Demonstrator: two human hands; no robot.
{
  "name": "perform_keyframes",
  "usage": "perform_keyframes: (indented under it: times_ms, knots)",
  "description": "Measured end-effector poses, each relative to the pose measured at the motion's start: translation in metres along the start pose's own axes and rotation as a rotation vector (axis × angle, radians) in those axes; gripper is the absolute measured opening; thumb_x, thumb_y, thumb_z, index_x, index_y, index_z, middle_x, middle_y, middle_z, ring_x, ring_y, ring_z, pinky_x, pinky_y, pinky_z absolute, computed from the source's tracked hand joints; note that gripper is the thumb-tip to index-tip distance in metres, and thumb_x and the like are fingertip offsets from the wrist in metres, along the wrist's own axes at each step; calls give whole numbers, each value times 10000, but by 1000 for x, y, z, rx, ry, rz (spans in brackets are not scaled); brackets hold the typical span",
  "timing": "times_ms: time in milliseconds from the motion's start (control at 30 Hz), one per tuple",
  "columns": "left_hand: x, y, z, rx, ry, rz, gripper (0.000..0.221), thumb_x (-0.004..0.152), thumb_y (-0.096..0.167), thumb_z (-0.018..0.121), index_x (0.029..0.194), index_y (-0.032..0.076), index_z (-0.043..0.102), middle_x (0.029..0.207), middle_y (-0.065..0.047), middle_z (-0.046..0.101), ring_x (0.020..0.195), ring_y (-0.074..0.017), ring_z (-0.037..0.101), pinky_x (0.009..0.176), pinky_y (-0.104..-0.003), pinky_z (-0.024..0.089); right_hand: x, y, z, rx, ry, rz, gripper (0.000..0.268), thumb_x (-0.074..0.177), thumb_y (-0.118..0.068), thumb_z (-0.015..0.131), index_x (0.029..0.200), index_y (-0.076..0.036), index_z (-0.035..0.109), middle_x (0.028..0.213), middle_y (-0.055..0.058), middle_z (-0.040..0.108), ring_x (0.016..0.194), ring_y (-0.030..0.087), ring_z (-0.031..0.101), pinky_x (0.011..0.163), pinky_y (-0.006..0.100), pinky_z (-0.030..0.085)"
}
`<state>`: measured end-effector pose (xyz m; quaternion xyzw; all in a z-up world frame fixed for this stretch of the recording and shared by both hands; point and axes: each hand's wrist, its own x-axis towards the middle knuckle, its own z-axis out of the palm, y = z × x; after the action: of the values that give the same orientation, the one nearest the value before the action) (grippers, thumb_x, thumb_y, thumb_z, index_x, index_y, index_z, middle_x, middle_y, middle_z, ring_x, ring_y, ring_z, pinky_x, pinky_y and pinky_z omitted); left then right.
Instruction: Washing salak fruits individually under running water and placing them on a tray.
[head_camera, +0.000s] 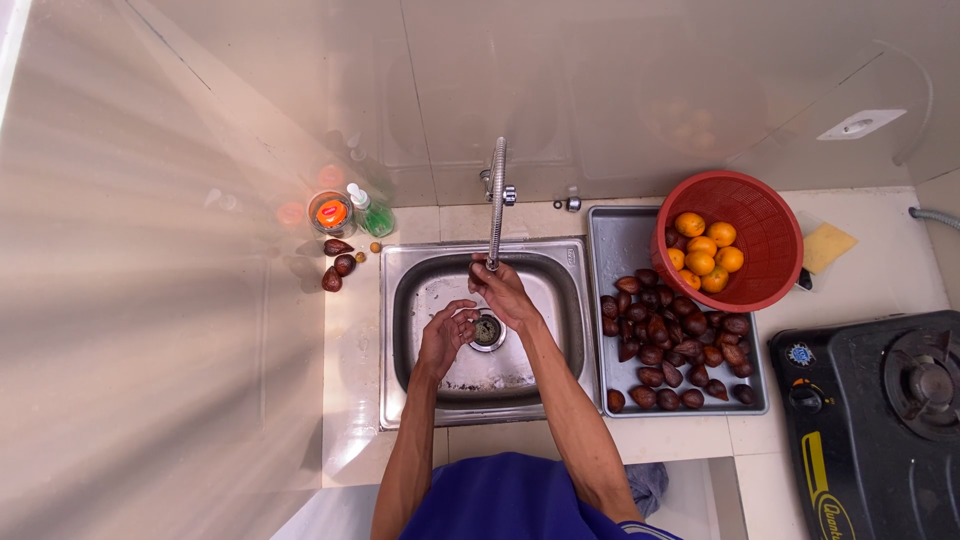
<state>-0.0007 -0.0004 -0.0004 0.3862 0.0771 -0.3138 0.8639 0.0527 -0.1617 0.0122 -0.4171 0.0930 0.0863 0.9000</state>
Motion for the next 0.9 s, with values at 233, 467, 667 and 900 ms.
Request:
perform_keyframes:
  times_ms: [233, 467, 667, 900]
  knots:
    - [3, -5, -3, -4, 3, -9, 404, 987, 437, 457, 1222, 137, 590, 987, -61, 637, 672, -114, 509, 638, -274, 418, -6, -19, 14, -207, 56, 149, 421, 1073, -451, 367, 1122, -112, 612, 774, 99, 629, 510, 174, 595, 524, 286, 502]
    - [-1, 0, -2, -4, 1, -1, 417, 983, 427, 462, 1253, 129, 573, 988, -51, 636, 681, -106, 515, 643, -266, 422, -3, -11, 7, -14, 117, 17, 169, 1030, -200, 547, 1139, -76, 582, 921, 121, 703, 613, 159, 643, 620, 274, 559]
    - [0, -6, -3, -3, 5, -2, 420, 977, 421, 467, 1260, 129, 570, 990, -52, 635, 683, -106, 518, 641, -266, 423, -2, -7, 6, -54, 80, -56, 288, 901, 32, 699, 1165, -13, 594, 793, 74, 572, 543, 101, 482, 559, 254, 483]
    - [2, -4, -7, -8, 16, -1, 413, 975, 421, 477, 1252, 131, 573, 986, -51, 637, 677, -106, 513, 637, -265, 419, -1, -13, 7, -18, 168, 101, 286, 971, -316, 523, 865, -58, 587, 614, 45, 417, 347, 37, 224, 349, 231, 250]
